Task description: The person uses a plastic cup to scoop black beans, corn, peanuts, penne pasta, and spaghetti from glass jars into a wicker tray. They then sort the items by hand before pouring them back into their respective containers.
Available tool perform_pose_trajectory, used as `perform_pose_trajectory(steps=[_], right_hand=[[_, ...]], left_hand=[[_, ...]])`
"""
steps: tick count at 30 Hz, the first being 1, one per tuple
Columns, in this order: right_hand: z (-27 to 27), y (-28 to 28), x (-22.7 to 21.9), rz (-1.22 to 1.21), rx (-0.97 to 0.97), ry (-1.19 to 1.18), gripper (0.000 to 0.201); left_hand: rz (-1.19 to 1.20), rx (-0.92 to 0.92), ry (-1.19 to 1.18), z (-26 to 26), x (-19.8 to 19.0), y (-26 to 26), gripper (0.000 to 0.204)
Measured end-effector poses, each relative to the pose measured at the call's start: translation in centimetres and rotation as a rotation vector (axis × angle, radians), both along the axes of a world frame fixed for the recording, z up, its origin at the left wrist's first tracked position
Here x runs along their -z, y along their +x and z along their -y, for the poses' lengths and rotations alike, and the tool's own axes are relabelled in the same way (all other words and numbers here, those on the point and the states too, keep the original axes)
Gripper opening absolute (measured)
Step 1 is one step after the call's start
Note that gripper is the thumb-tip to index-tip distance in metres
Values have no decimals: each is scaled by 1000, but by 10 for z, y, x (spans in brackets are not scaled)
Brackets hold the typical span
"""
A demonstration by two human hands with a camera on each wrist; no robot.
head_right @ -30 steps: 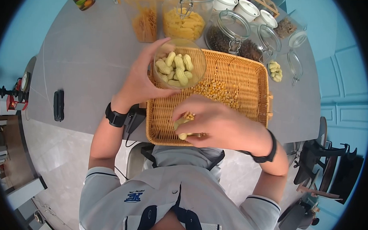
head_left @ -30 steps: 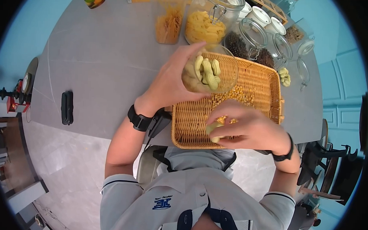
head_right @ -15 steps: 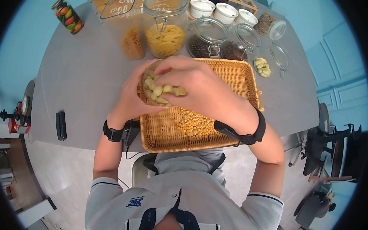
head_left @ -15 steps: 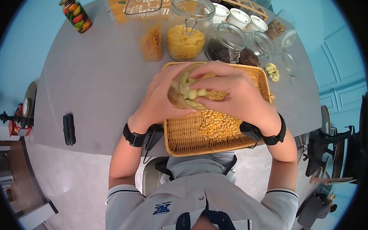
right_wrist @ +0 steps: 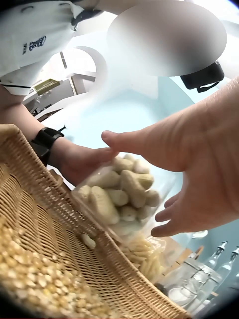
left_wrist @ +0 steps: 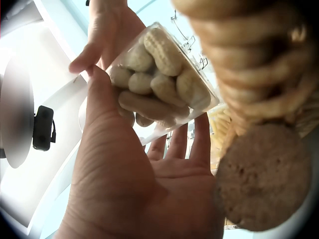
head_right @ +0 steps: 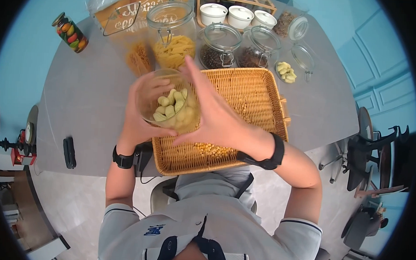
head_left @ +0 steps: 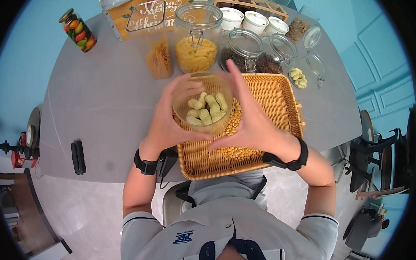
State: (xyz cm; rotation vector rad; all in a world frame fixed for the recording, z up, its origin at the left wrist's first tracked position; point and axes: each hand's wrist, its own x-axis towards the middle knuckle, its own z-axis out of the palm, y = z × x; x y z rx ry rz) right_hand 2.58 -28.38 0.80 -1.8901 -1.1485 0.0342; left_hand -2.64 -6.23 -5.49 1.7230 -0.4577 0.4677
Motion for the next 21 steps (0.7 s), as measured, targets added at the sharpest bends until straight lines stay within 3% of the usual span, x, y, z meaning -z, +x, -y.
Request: perform_pose_trajectory(steps=[3,6,9,12,15,19,21], right_hand=[[-7,-12,1,-13,47,20,150],[-1,-8,-1,-238,49,94,143],[10,-7,2,-235,91,91,134],[15,-13,-2,-145,119,92,125],[36,-6,-5,-265,113,318,115],[101,11,-38,-226,297,536,111],[139,16,-60,-139,530,499,104]], left_hand=[[-61,38,-31,-2,0,0,132],[-158,97,-88,4,-7,-3,130],[-150,270,-321,10,-2,1,119],[-116,252,-301,14,-2,0,108],[-27,302,-449,10,-2,4,95],[-174,16,-155,-5,8,1,43],[-225,-55,-112,-6,6,-1,15]])
